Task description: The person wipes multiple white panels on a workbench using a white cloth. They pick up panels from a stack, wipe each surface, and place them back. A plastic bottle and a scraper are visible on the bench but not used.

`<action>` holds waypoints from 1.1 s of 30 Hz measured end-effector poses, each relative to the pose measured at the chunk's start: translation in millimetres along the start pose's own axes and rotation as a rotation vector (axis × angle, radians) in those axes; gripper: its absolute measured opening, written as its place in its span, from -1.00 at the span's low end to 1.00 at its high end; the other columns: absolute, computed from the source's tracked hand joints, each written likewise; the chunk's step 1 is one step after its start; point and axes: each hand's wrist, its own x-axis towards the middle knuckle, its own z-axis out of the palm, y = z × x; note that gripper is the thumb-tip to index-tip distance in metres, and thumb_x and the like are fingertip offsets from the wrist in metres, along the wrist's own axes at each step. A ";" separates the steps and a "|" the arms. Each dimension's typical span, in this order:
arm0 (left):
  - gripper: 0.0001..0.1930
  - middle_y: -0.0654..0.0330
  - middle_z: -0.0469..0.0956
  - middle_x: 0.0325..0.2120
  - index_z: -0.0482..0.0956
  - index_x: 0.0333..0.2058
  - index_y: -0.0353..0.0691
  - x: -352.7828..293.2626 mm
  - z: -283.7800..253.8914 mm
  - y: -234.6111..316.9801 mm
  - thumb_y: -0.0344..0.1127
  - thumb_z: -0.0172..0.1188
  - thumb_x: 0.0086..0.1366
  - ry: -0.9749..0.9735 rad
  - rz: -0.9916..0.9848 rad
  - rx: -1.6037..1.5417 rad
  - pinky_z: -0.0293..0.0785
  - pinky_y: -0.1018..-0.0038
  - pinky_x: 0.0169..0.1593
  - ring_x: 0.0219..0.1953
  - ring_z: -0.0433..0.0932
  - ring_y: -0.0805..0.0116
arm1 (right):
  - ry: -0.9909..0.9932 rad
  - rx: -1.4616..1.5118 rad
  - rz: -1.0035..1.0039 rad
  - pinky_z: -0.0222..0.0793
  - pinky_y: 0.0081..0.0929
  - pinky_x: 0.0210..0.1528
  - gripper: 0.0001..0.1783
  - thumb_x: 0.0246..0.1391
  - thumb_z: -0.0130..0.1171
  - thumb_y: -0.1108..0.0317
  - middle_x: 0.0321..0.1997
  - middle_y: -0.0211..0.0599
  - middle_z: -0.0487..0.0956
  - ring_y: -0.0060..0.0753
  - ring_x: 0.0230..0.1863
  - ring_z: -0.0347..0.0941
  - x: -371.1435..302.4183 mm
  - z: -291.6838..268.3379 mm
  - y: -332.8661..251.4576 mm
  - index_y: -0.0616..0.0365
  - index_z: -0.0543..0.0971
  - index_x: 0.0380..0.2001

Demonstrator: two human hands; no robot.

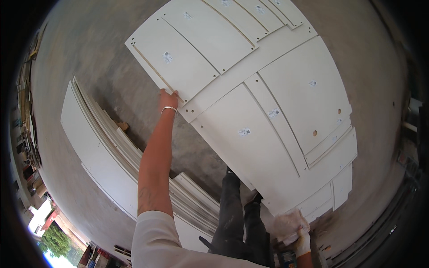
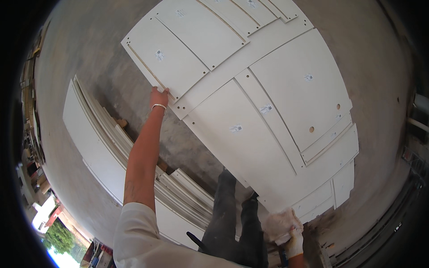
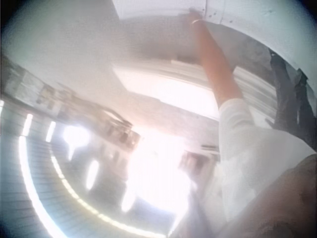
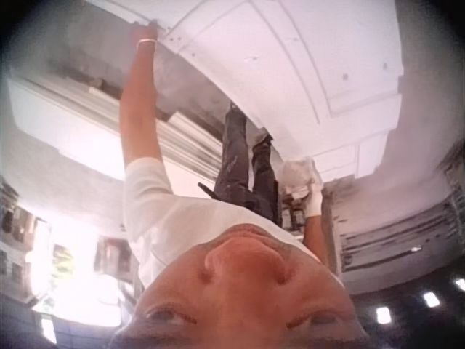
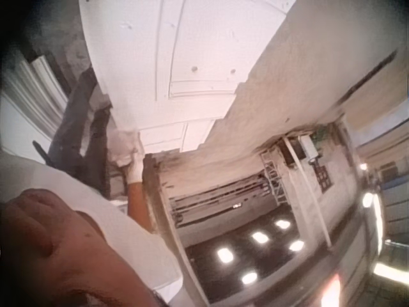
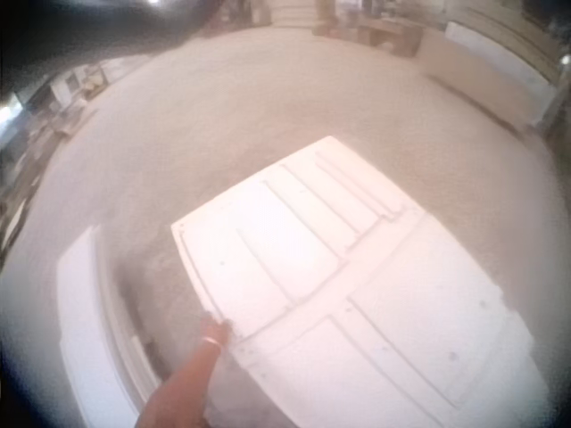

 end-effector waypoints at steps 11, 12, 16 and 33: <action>-0.04 -0.01 -0.38 0.68 -0.13 0.65 0.33 -53.9 74.0 165.8 0.37 0.13 0.45 -0.188 0.440 0.403 -0.47 -0.62 0.47 0.67 -0.50 -0.26 | 0.117 0.074 0.000 0.42 0.23 0.43 -0.27 0.43 0.24 0.19 0.43 0.01 0.47 0.14 0.39 0.46 14.0 -41.8 47.0 0.18 0.25 0.51; -0.06 -0.03 -0.37 0.68 -0.12 0.65 0.32 -55.0 82.3 169.4 0.36 0.10 0.46 -0.149 0.425 0.423 -0.48 -0.61 0.47 0.67 -0.49 -0.27 | 0.158 0.082 0.013 0.42 0.23 0.42 -0.28 0.43 0.24 0.18 0.43 0.02 0.47 0.14 0.38 0.46 13.2 -42.8 50.3 0.18 0.26 0.51; -0.17 0.00 -0.33 0.68 -0.09 0.65 0.29 -50.3 101.3 158.8 0.30 -0.02 0.56 0.006 0.460 0.441 -0.50 -0.56 0.49 0.69 -0.44 -0.15 | 0.138 0.120 -0.032 0.43 0.23 0.42 -0.31 0.46 0.22 0.17 0.44 0.03 0.47 0.13 0.40 0.46 7.0 -38.4 53.7 0.18 0.27 0.50; -0.22 0.05 -0.26 0.68 -0.08 0.64 0.29 -19.5 110.2 144.1 0.29 -0.09 0.59 0.082 0.506 0.554 -0.40 -0.46 0.55 0.70 -0.32 0.02 | 0.126 0.254 -0.026 0.42 0.08 0.45 -0.31 0.47 0.23 0.12 0.44 -0.01 0.46 0.06 0.41 0.45 28.2 -81.0 94.1 0.24 0.29 0.47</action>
